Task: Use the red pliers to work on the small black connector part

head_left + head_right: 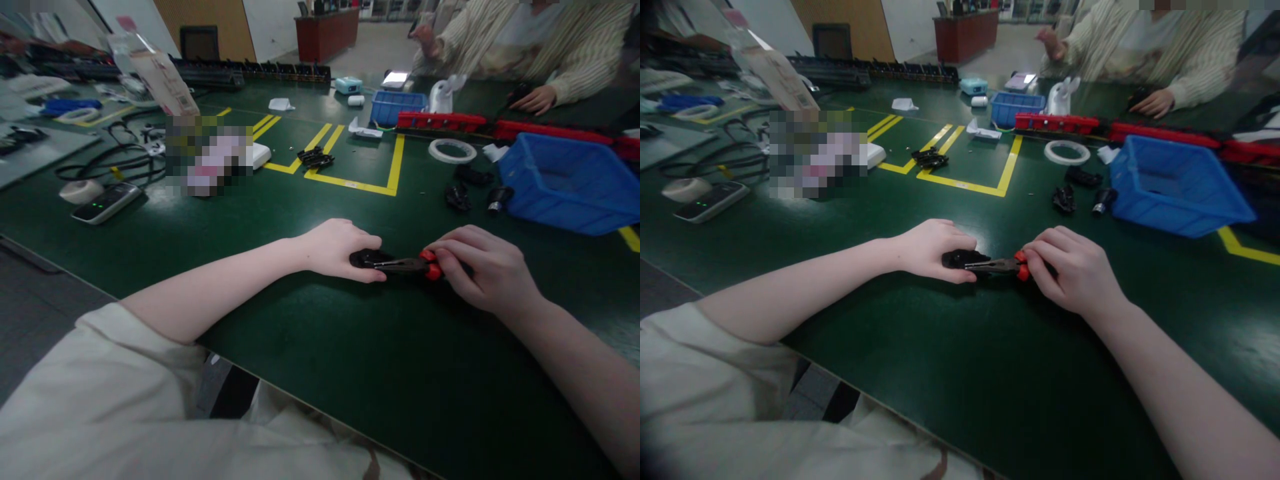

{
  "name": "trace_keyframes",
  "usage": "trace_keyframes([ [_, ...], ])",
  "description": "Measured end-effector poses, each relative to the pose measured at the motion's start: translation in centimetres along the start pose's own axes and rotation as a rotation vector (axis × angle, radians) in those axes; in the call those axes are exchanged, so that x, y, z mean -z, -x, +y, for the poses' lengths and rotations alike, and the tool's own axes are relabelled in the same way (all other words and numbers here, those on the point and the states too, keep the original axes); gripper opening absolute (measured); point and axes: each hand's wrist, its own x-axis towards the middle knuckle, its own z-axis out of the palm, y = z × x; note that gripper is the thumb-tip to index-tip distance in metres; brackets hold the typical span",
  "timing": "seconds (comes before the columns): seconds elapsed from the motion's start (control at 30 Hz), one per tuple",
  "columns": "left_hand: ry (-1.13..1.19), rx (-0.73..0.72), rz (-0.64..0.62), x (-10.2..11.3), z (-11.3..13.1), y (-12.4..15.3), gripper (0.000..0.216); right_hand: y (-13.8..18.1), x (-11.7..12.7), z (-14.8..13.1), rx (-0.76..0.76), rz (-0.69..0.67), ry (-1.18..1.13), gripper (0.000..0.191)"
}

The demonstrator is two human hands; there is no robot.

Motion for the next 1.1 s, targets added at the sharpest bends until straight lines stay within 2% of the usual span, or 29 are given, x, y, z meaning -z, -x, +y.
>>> trace_keyframes([
  [0.27, 0.072, 0.012, -0.002, 0.01, -0.23, 0.17, 0.045, 0.16, -0.12, -0.04, -0.094, 0.088, -0.033, 0.013],
  [0.7, 0.012, -0.010, -0.009, -0.02, -0.14, 0.03, 0.045, -0.08, 0.01, 0.03, 0.012, 0.036, -0.003, 0.012],
  [1.1, 0.020, -0.006, -0.015, 0.11, -0.06, 0.02, 0.044, -0.17, 0.13, -0.22, -0.027, 0.016, 0.017, 0.014],
])
